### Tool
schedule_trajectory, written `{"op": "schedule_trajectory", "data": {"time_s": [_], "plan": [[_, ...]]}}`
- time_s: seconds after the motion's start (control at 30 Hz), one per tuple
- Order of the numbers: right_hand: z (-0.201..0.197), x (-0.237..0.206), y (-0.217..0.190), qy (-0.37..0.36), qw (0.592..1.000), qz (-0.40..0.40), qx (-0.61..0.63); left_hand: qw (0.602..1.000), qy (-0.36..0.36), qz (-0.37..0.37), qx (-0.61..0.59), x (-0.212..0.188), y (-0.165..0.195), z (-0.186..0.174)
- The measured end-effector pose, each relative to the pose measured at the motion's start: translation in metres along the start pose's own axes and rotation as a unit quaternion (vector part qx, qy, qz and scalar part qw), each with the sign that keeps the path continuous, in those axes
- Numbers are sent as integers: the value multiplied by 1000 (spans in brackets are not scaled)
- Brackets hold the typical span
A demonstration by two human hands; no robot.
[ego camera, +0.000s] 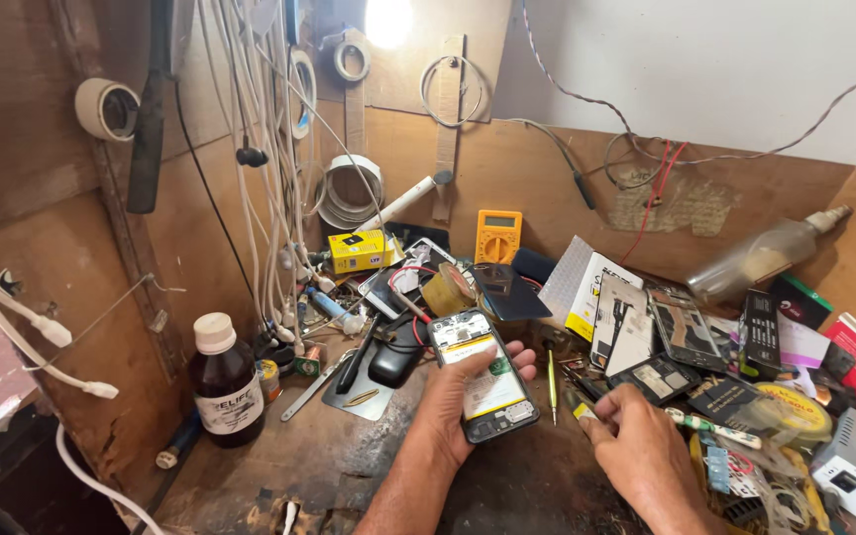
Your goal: The person uses a metal prying tool to separate the back cover of a smartphone and then removes the internal motherboard. The person works on a cluttered wooden workbench filled with various electronic components and tools.
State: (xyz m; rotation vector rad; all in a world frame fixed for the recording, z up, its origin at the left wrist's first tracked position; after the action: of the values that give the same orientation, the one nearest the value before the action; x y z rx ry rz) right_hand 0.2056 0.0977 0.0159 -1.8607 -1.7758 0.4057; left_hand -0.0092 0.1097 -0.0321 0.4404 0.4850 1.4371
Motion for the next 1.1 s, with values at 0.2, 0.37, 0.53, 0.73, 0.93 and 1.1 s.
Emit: {"op": "schedule_trajectory", "data": {"time_s": [0.2, 0.37, 0.53, 0.73, 0.93, 1.1], "plan": [[0, -4, 0, 33, 939, -33, 340, 998, 13, 41, 55, -9, 14, 5], [21, -13, -8, -78, 860, -27, 504, 998, 24, 40, 45, -14, 19, 9], [28, -27, -18, -102, 855, 27, 508, 996, 42, 55, 51, -18, 24, 6], [29, -40, -25, -101, 864, 78, 486, 996, 35, 60, 52, -16, 25, 6], [29, -43, -29, -99, 856, 88, 499, 996, 36, 63, 57, -17, 26, 6], [30, -45, -28, -88, 848, 80, 517, 995, 41, 65, 60, -17, 26, 7]]}}
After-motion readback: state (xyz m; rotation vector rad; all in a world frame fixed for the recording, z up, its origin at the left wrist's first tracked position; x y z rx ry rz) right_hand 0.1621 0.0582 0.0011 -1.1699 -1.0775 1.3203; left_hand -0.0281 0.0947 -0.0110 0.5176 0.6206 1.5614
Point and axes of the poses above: each hand's wrist, its own x-axis towards the middle knuckle, its own z-axis out of the palm, y = z × x, the point moved 10 cm from there along x, towards the middle knuckle, and after that the axes turned 7 degrees about x, right-handed, at the moved point
